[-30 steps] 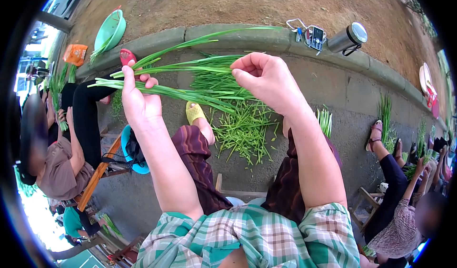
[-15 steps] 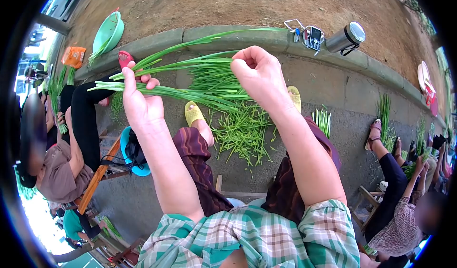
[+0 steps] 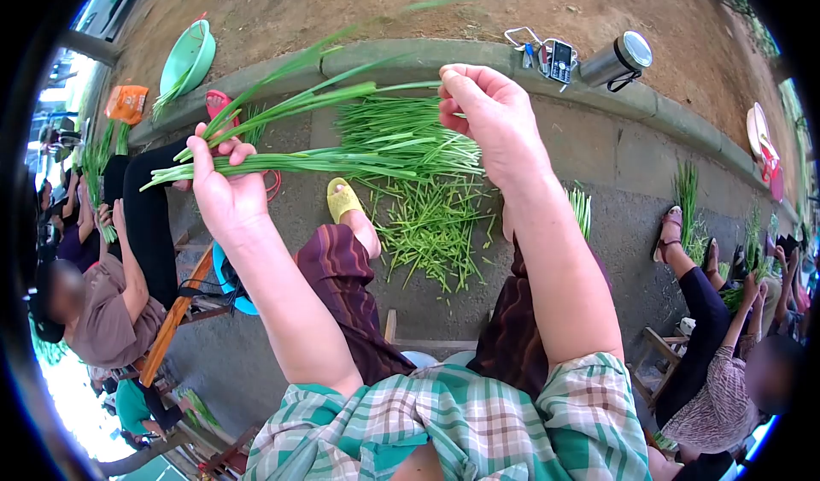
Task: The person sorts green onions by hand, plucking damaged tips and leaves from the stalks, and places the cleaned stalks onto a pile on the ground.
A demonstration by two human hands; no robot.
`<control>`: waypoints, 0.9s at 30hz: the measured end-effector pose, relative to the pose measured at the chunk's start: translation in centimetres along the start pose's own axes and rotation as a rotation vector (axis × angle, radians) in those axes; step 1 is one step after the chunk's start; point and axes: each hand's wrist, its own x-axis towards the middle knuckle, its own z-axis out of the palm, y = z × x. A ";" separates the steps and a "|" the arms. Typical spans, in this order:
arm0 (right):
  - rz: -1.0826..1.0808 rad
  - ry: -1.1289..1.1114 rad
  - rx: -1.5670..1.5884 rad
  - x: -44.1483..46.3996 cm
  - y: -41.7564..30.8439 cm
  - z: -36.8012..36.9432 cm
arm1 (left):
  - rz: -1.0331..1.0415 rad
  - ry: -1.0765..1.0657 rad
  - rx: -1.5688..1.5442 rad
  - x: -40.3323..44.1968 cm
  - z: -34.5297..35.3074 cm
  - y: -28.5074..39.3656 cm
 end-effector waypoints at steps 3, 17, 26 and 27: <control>-0.003 -0.103 -0.033 -0.4 0.0 -0.5 | -0.054 -0.013 -0.080 0.9 -1.4 1.2; 0.040 -0.378 -0.435 -2.1 0.0 -1.5 | -0.135 -0.037 -0.182 1.3 -2.5 2.5; -0.012 -0.113 -0.068 -0.6 -0.1 -1.4 | -0.225 -0.067 -0.201 0.9 -1.7 1.8; -0.045 -0.107 -0.102 -0.5 0.1 -1.4 | -0.224 -0.065 -0.201 0.9 -1.6 1.7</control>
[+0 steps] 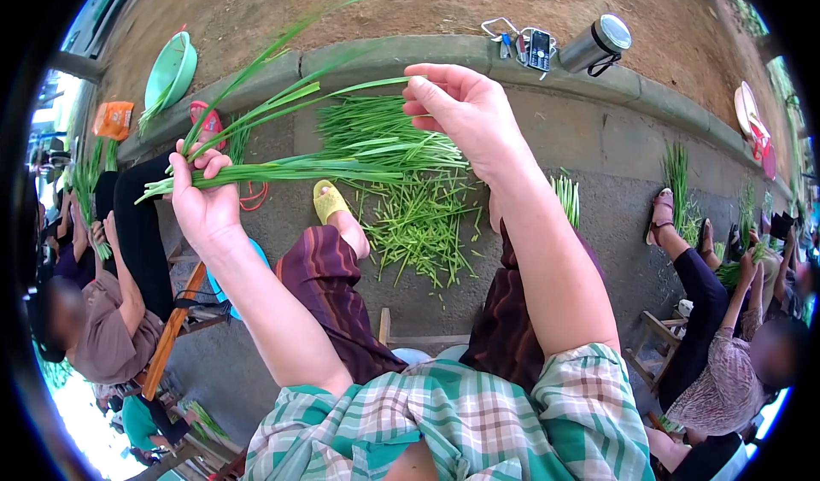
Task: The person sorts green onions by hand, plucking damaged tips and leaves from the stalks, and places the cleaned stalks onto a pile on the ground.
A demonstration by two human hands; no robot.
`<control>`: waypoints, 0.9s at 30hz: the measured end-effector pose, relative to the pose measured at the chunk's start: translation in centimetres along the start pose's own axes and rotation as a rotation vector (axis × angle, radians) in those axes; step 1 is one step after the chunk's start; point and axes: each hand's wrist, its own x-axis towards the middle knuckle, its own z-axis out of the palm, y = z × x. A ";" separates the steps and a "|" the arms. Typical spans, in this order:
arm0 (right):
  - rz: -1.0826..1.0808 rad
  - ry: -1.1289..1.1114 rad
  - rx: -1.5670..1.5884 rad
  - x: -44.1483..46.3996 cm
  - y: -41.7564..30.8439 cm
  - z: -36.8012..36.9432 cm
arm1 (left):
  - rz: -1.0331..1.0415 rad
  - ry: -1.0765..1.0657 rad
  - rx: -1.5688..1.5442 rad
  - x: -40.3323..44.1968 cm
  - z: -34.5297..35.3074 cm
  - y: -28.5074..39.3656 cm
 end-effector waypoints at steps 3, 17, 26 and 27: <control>-0.062 0.034 -0.178 0.3 0.6 0.0 | 0.016 0.015 0.025 0.1 -0.1 0.0; -0.254 0.276 -0.710 0.3 0.6 1.3 | 0.050 0.003 0.054 0.1 -0.2 -0.4; -0.058 0.321 0.237 1.9 0.8 -1.1 | 0.113 -0.015 0.046 0.3 -0.3 0.2; -0.055 0.277 0.155 1.7 0.4 -1.0 | 0.139 0.005 0.112 0.2 -0.1 0.1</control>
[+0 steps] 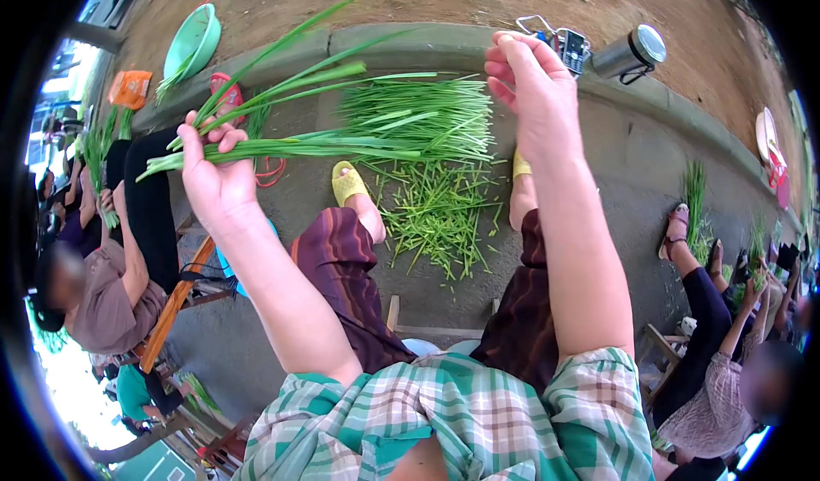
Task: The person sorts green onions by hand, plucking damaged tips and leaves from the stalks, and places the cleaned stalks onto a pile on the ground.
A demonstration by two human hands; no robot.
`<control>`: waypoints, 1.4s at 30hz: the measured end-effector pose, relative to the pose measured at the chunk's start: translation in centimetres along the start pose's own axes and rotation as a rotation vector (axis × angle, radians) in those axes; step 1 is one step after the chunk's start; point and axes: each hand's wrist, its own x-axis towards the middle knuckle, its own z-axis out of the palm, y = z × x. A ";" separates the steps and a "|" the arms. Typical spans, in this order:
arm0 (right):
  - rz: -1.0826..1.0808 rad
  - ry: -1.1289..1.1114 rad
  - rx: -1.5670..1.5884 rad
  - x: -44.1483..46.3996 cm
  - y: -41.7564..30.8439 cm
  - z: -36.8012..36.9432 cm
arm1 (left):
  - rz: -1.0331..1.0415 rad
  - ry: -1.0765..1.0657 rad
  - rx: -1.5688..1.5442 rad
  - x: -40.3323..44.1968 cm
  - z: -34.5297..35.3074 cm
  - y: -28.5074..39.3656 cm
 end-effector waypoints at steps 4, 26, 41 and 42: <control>0.105 -0.317 -0.519 -1.5 -1.1 0.9 | 0.058 0.065 0.246 -0.4 0.9 -1.1; -0.038 -0.574 -0.514 -5.6 2.7 4.4 | -0.470 -0.180 0.331 -4.3 3.9 -9.2; -0.241 -0.519 -0.705 -5.2 3.6 4.6 | -0.452 -0.219 0.370 -4.3 3.9 -9.4; -0.246 -0.510 -0.722 -5.2 3.4 4.6 | -0.456 -0.218 0.363 -4.3 4.0 -9.4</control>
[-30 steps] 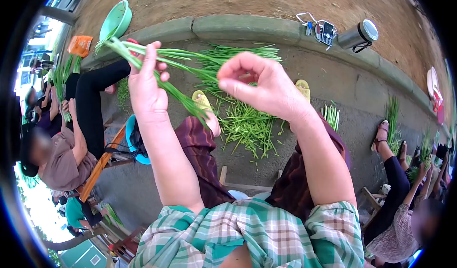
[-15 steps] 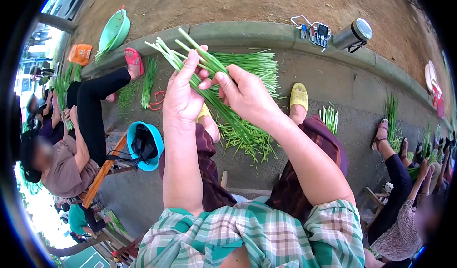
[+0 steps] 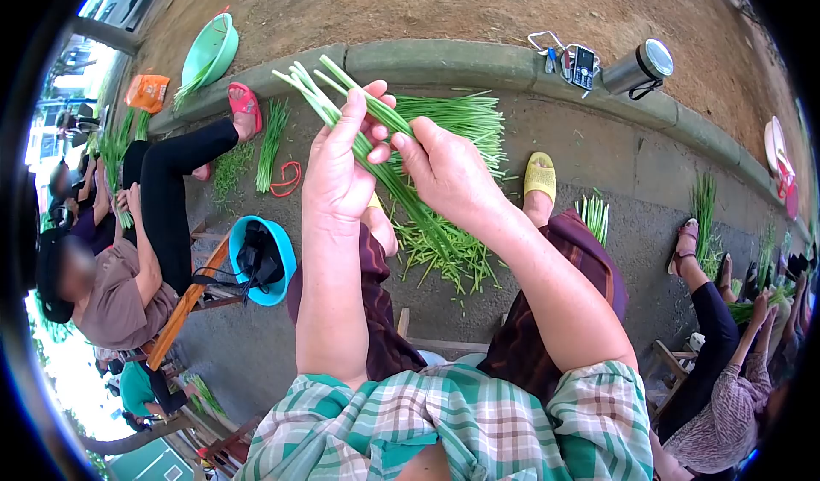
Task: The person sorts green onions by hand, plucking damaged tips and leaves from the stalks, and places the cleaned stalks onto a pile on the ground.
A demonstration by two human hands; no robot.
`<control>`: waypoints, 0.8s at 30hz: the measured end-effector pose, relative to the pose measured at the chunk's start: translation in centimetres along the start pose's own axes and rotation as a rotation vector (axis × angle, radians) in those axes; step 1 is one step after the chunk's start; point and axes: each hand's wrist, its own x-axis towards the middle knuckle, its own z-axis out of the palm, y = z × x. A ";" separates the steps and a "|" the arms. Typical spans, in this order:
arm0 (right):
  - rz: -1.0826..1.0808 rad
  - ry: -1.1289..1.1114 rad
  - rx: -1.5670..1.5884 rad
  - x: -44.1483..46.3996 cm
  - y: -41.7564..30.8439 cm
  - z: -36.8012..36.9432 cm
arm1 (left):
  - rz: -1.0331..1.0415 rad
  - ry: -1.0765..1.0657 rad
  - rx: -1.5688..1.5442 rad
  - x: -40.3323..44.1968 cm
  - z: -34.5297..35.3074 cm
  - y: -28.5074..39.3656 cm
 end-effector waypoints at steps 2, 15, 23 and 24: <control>-0.061 0.019 -0.087 0.0 -0.2 -0.1 | -0.004 -0.002 -0.008 0.0 0.1 0.0; -0.223 0.065 -0.351 -0.4 0.6 0.7 | 0.084 0.150 0.099 0.1 -0.5 0.0; -0.202 0.010 -0.411 -0.6 0.8 0.7 | 0.138 0.031 -0.157 0.3 -1.2 1.6; -0.229 0.024 -0.439 -0.6 1.0 0.7 | 0.139 0.019 -0.211 0.2 -1.3 1.7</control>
